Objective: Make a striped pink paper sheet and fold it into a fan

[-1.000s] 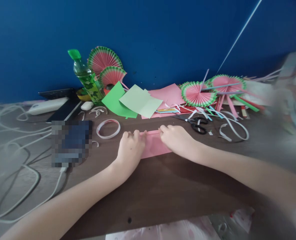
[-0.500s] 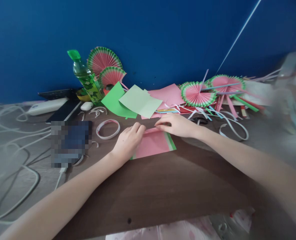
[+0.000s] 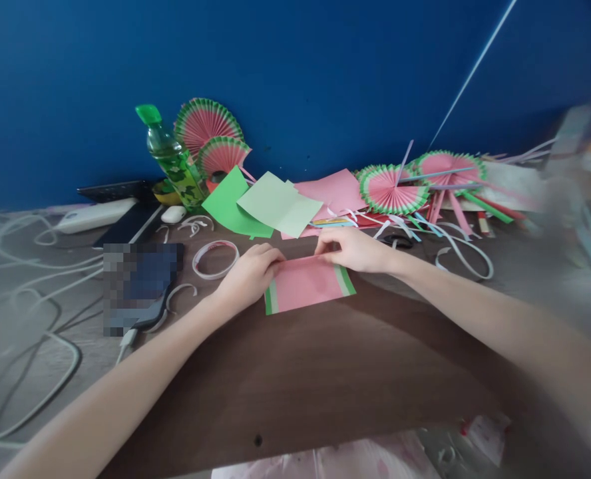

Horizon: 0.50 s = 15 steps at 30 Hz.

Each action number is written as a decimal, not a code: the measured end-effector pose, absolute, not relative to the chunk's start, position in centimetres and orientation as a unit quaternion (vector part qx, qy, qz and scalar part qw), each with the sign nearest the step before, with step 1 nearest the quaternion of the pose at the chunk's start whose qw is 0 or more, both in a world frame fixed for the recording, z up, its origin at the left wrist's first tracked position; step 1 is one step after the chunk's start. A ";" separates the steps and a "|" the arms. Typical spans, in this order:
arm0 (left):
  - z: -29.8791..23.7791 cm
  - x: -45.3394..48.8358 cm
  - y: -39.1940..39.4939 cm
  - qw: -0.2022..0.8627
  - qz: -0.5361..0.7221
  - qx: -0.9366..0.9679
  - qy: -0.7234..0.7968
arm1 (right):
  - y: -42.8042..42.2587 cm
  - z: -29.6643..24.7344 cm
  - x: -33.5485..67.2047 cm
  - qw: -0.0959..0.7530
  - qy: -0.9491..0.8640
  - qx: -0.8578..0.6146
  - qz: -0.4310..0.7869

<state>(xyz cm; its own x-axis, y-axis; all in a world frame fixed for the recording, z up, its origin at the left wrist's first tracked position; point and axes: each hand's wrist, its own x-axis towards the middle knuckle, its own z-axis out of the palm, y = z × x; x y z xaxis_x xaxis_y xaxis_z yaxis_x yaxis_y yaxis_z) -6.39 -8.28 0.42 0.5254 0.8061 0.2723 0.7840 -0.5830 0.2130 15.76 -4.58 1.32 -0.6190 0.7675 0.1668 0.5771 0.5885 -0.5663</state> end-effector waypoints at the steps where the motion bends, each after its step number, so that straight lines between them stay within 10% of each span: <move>1: 0.6 -6.5 -8.3 -0.005 0.189 0.872 0.451 | -4.6 1.3 15.8 0.231 -0.876 -0.372 0.200; 9: 2.2 -7.1 -9.0 -0.301 0.286 0.837 0.355 | -5.5 1.5 16.1 0.365 -0.884 -0.242 -0.166; 15: 1.6 -6.8 -8.3 -0.014 0.199 0.875 0.441 | -4.2 0.6 16.2 0.256 -0.923 -0.256 0.133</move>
<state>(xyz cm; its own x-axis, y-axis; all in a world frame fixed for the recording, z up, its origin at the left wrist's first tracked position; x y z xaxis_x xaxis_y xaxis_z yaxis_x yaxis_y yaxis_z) -6.77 -8.34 1.59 0.5325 0.7658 0.3605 0.7767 -0.6114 0.1514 16.21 -4.24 0.59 -0.7385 0.5400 0.4038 0.4036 0.8338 -0.3768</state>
